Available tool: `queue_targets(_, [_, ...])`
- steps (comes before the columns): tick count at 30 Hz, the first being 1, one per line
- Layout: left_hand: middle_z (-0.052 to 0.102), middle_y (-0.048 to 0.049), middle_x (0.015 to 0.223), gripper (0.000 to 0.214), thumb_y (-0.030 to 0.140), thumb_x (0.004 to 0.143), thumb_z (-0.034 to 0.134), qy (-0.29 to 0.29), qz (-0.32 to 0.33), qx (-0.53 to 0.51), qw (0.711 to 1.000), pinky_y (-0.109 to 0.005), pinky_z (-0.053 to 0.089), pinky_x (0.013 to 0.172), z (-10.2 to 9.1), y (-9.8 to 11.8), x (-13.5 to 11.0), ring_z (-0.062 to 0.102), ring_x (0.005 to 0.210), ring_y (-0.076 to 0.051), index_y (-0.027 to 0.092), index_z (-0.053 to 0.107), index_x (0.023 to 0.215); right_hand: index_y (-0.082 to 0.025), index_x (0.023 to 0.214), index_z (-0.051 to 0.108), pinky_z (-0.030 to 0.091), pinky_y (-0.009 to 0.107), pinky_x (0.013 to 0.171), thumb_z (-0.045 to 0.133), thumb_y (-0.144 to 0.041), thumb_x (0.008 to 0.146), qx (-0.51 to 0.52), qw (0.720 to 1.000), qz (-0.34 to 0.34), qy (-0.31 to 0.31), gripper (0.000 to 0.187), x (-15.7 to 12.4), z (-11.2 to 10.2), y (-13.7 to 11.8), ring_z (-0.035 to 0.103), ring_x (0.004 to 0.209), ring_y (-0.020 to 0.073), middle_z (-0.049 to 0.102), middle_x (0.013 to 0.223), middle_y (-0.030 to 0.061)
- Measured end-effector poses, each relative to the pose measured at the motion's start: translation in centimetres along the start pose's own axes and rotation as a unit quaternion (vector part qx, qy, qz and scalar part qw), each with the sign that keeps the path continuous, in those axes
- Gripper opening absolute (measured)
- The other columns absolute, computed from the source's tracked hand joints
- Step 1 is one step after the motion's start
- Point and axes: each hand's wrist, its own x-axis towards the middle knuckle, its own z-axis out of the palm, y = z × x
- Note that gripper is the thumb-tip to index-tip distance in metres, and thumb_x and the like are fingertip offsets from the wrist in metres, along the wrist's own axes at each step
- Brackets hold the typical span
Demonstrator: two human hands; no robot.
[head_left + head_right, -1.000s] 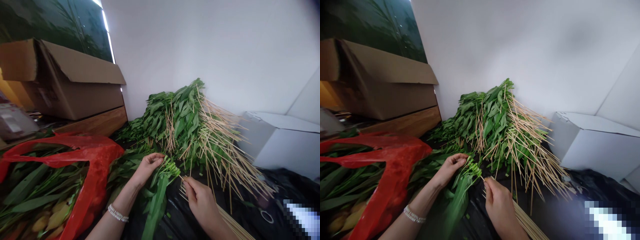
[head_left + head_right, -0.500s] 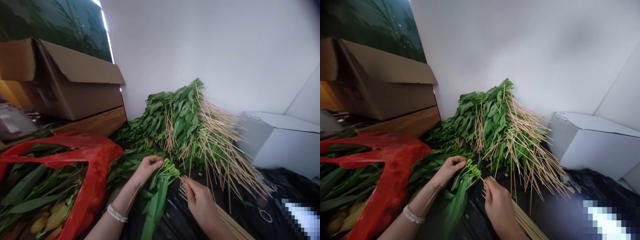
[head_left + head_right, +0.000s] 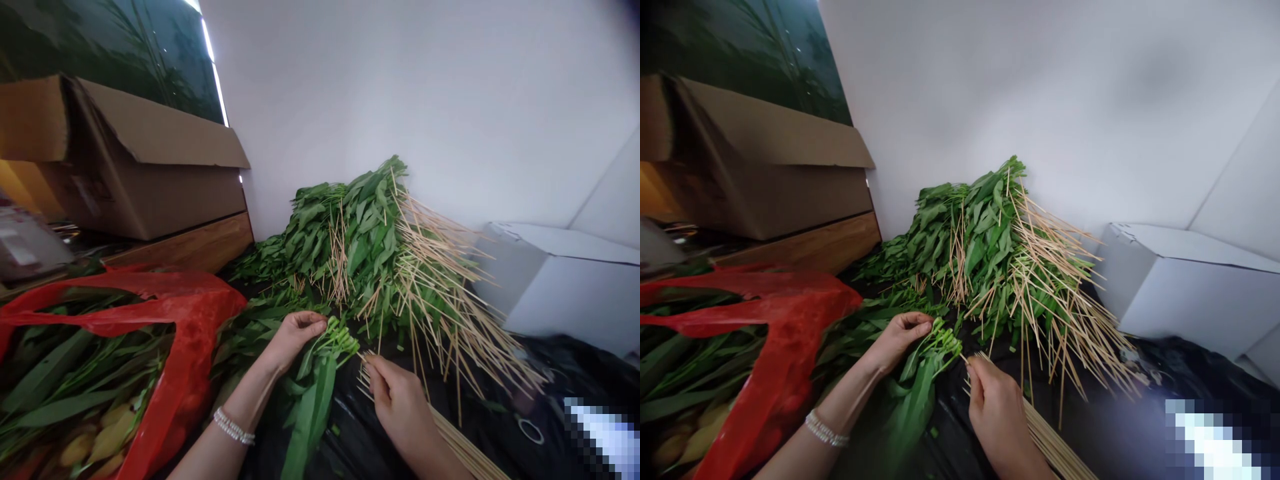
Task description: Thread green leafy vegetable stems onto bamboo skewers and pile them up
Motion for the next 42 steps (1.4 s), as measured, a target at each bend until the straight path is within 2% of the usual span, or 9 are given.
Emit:
queue_targets(6, [0.070,-0.0028,0.073,0.034,0.041,0.058,0.085,-0.003,0.018,0.012,1.000,-0.022,0.043,0.067,0.4,-0.2,-0.1,0.058,0.066,-0.012,0.014,0.074,0.075,-0.021,0.092,0.067,0.046,0.022,0.056,0.039,-0.021,0.094,0.007,1.000,0.006,0.001,0.028,0.0,0.0,-0.2,0.062,0.057,0.0146,0.064,0.065,0.0002])
queue_targets(12, [0.069,-0.0024,0.072,0.034,0.041,0.061,0.084,-0.024,0.011,0.017,1.000,-0.022,0.043,0.067,0.5,-0.3,-0.1,0.057,0.064,-0.011,0.013,0.074,0.078,-0.021,0.090,0.067,0.047,0.023,0.062,0.038,-0.020,0.093,0.024,1.000,0.010,0.005,0.029,-0.1,-0.1,-0.5,0.065,0.063,0.0150,0.068,0.074,0.0026])
queue_targets(25, [0.062,0.0013,0.067,0.033,0.042,0.064,0.082,-0.050,0.021,0.012,0.998,-0.019,0.037,0.060,0.8,-0.7,-0.3,0.049,0.060,-0.008,0.012,0.069,0.074,-0.020,0.087,0.065,0.045,0.024,0.062,0.037,-0.021,0.094,0.031,0.999,0.021,-0.006,0.029,-0.2,0.4,0.0,0.063,0.063,0.0154,0.066,0.072,0.0020])
queue_targets(30, [0.063,0.0000,0.066,0.036,0.044,0.064,0.082,-0.066,0.025,0.020,0.997,-0.019,0.039,0.061,0.1,-0.5,-0.1,0.052,0.060,-0.009,0.012,0.070,0.075,-0.021,0.086,0.061,0.042,0.023,0.060,0.038,-0.021,0.094,0.052,0.999,0.006,-0.005,0.024,-0.2,0.2,-0.4,0.061,0.061,0.0139,0.063,0.071,-0.0001])
queue_targets(33, [0.067,-0.0043,0.068,0.049,0.060,0.067,0.073,-0.084,0.029,-0.012,0.996,-0.022,0.043,0.062,-0.8,0.2,0.0,0.057,0.062,-0.013,0.012,0.071,0.075,-0.022,0.086,0.057,0.039,0.024,0.059,0.038,-0.019,0.095,0.045,0.998,-0.043,-0.030,0.021,-0.4,-0.3,-1.5,0.059,0.060,0.0135,0.061,0.069,-0.0008])
queue_targets(35, [0.069,-0.0075,0.072,0.058,0.070,0.072,0.062,-0.057,0.028,-0.044,0.997,-0.024,0.046,0.064,-1.1,0.7,0.2,0.060,0.066,-0.016,0.012,0.070,0.075,-0.021,0.082,0.055,0.036,0.025,0.057,0.040,-0.016,0.092,0.017,0.991,-0.114,-0.066,0.019,-0.8,-0.4,-2.3,0.056,0.057,0.0137,0.058,0.066,-0.0013])
queue_targets(37, [0.071,-0.0086,0.074,0.058,0.069,0.075,0.058,-0.012,0.038,-0.028,0.999,-0.025,0.047,0.065,-1.2,1.0,0.3,0.062,0.068,-0.017,0.013,0.070,0.075,-0.022,0.077,0.052,0.032,0.027,0.056,0.041,-0.012,0.087,-0.019,0.979,-0.185,-0.087,0.018,-1.2,-0.3,-2.9,0.053,0.055,0.0139,0.056,0.064,-0.0015])
queue_targets(40, [0.074,-0.0085,0.084,0.041,0.054,0.079,0.065,-0.004,0.089,0.123,0.988,-0.027,0.049,0.070,-0.9,0.6,0.5,0.065,0.074,-0.019,0.014,0.073,0.084,-0.022,0.072,0.050,0.026,0.029,0.054,0.041,-0.009,0.083,-0.055,0.966,-0.241,-0.069,0.019,-1.6,0.3,-3.3,0.049,0.050,0.0137,0.055,0.060,-0.0020])
queue_targets(42, [0.074,-0.0072,0.090,0.025,0.039,0.081,0.067,-0.035,0.136,0.254,0.957,-0.029,0.049,0.079,-0.6,0.0,0.5,0.067,0.083,-0.021,0.017,0.074,0.090,-0.022,0.073,0.051,0.024,0.030,0.053,0.041,-0.008,0.082,-0.061,0.964,-0.254,-0.058,0.019,-1.7,0.6,-3.3,0.047,0.048,0.0136,0.054,0.059,-0.0022])
